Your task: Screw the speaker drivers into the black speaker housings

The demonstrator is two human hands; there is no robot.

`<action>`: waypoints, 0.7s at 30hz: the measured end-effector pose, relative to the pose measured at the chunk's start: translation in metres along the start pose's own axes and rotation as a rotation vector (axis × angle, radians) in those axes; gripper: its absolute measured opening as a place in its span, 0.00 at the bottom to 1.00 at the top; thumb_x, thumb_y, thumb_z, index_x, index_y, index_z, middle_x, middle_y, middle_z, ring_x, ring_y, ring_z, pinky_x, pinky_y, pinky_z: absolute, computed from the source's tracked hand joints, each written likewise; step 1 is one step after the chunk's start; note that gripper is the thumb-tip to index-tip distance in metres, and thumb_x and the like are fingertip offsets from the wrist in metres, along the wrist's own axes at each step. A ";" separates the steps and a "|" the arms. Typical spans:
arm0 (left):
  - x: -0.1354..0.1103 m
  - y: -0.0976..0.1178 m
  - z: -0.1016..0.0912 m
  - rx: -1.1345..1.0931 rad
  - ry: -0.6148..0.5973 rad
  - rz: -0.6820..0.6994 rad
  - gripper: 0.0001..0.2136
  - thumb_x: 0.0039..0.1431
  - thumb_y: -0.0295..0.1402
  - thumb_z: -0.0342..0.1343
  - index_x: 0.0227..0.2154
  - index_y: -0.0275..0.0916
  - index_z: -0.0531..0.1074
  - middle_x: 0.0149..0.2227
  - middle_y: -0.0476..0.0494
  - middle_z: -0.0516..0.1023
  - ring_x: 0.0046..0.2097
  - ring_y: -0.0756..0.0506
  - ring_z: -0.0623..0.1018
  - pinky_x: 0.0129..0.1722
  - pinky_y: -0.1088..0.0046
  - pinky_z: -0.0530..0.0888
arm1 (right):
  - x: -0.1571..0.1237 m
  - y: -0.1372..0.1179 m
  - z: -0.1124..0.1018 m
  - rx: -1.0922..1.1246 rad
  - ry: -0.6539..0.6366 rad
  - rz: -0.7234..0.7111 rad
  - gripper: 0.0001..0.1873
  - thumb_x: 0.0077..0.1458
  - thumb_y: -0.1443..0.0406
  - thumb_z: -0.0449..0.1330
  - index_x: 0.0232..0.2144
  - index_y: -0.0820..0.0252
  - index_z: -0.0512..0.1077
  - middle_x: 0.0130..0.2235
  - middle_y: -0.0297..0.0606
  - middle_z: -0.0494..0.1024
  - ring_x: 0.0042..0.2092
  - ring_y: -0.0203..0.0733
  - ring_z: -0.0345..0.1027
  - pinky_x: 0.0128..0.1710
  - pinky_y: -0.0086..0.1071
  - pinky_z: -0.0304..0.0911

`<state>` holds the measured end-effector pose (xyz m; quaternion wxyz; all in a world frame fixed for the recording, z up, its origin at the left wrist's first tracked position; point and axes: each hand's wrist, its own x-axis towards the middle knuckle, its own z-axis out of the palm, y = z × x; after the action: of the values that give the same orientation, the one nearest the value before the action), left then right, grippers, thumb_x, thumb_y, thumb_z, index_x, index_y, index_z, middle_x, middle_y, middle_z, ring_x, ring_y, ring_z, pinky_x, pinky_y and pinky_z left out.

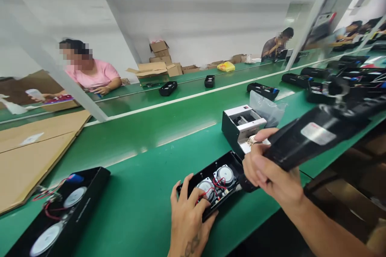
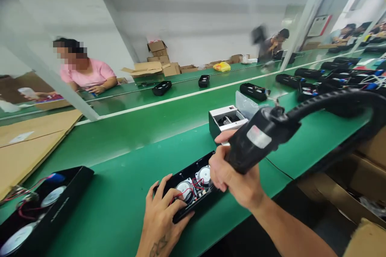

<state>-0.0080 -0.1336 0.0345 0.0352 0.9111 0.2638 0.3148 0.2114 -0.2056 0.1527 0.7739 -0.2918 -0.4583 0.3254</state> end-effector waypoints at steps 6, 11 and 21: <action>-0.003 0.005 0.009 -0.084 0.111 -0.091 0.05 0.53 0.34 0.71 0.31 0.47 0.79 0.36 0.47 0.83 0.65 0.28 0.72 0.65 0.37 0.60 | -0.020 0.032 0.041 -0.051 -0.129 0.053 0.15 0.67 0.66 0.63 0.52 0.47 0.66 0.24 0.21 0.64 0.19 0.29 0.55 0.19 0.25 0.57; -0.002 0.006 0.008 -0.067 0.127 -0.069 0.05 0.59 0.36 0.67 0.38 0.51 0.82 0.42 0.45 0.85 0.64 0.28 0.73 0.63 0.37 0.62 | -0.018 0.041 0.050 -0.159 -0.162 0.099 0.13 0.66 0.64 0.63 0.49 0.49 0.66 0.25 0.23 0.66 0.20 0.32 0.57 0.21 0.29 0.60; 0.001 0.008 0.008 -0.039 0.128 -0.077 0.03 0.60 0.37 0.64 0.36 0.49 0.81 0.48 0.45 0.86 0.63 0.29 0.73 0.63 0.38 0.62 | -0.017 0.053 0.059 -0.160 -0.203 0.195 0.09 0.65 0.62 0.63 0.43 0.53 0.65 0.23 0.22 0.65 0.20 0.30 0.55 0.20 0.27 0.57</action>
<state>0.0008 -0.1396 0.0306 0.0478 0.8774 0.2943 0.3760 0.1399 -0.1770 0.1284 0.6624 -0.3613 -0.5282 0.3893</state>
